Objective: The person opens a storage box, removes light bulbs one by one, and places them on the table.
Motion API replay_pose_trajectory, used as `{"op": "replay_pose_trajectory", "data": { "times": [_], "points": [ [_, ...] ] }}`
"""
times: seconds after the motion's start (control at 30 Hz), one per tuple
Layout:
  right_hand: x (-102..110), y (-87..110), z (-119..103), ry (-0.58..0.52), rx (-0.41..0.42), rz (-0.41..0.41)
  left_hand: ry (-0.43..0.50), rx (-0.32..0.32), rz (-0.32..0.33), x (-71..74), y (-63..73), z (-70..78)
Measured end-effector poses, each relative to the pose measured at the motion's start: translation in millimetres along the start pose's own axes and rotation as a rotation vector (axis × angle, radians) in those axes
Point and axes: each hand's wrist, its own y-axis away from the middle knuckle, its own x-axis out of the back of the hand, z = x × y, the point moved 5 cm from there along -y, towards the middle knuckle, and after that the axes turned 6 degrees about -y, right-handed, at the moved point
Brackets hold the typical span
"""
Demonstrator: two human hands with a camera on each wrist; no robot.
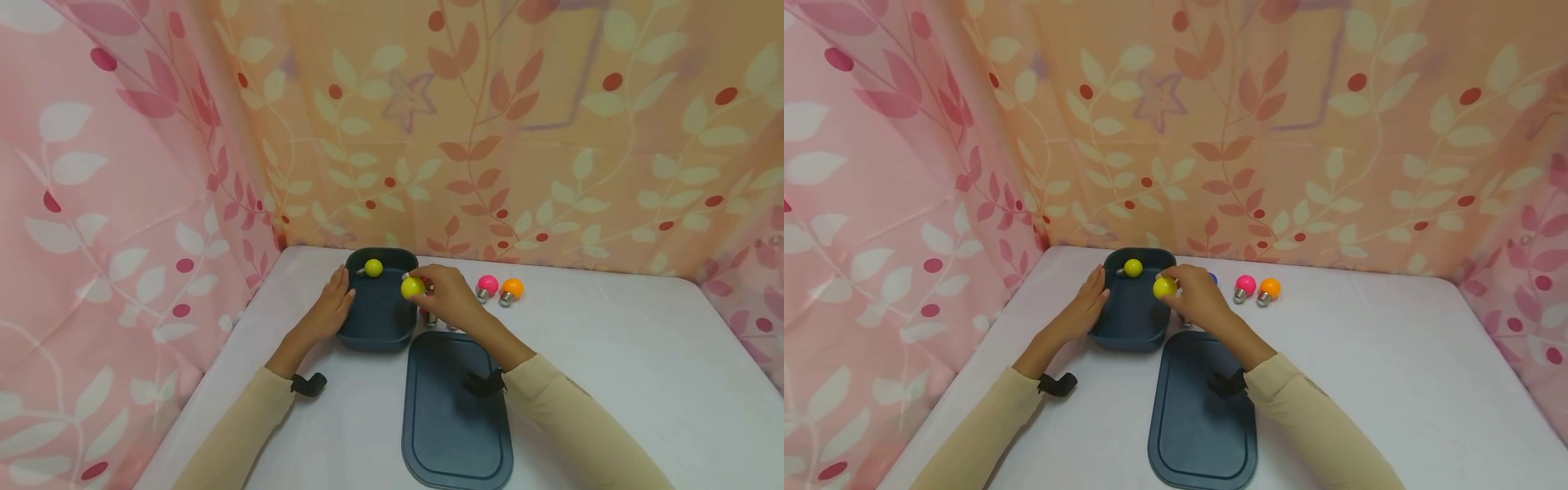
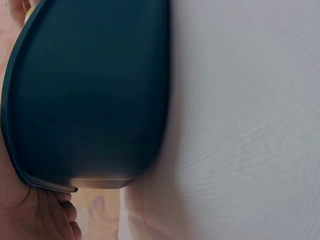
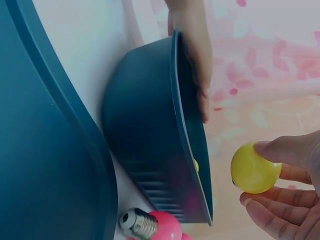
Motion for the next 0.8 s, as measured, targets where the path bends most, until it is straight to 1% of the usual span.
{"op": "replay_pose_trajectory", "data": {
  "times": [0.2, 0.4, 0.57, 0.8],
  "points": [
    [9.8, 14.5, 4.4, -0.037, -0.004, 0.043, 0.014, 0.005, 0.004, 0.5, 2.4, -0.7],
    [15.3, 31.3, 13.3, -0.053, -0.016, 0.053, -0.001, 0.008, -0.005, -1.7, 3.1, -2.2],
    [22.9, 47.6, 20.9, -0.045, -0.045, 0.077, 0.003, 0.009, -0.011, -1.4, 2.9, -0.7],
    [33.6, 63.4, 29.1, 0.011, -0.036, 0.126, -0.003, 0.009, -0.007, 0.7, 2.2, 1.7]
  ]
}}
